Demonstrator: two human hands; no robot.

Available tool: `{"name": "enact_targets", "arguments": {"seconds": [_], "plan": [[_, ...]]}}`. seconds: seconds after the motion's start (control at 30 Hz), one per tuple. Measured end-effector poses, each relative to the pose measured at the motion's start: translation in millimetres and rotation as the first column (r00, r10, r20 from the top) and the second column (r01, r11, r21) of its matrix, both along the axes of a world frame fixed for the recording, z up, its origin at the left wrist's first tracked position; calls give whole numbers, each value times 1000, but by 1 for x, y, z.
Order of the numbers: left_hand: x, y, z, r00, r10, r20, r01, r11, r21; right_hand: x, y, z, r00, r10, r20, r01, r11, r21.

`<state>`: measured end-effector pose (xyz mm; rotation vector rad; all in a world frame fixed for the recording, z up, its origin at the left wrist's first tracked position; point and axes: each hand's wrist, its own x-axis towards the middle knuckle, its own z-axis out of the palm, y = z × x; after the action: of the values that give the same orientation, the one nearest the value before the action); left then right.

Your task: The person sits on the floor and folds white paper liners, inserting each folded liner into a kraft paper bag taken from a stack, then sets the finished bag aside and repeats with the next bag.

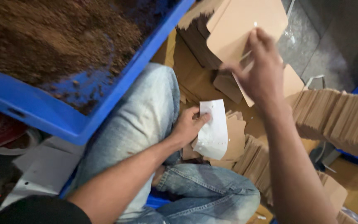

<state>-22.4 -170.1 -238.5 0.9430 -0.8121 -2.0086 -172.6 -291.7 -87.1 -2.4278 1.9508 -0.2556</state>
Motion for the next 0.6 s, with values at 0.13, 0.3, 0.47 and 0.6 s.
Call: {"name": "enact_targets", "arguments": {"seconds": [0.13, 0.3, 0.47, 0.6], "plan": [[-6, 4, -6, 999, -28, -25, 29, 999, 40, 8, 62, 24, 1000, -10, -27, 10, 1000, 21], [-6, 4, -9, 997, 41, -67, -40, 999, 7, 29, 185, 13, 686, -474, 552, 685, 678, -268], [-6, 8, -4, 999, -11, -44, 17, 989, 145, 33, 274, -82, 809, -577, 114, 574, 816, 57], [-1, 8, 0, 997, 26, 71, -20, 996, -87, 25, 288, -85, 745, -612, 264, 568, 791, 228]]}}
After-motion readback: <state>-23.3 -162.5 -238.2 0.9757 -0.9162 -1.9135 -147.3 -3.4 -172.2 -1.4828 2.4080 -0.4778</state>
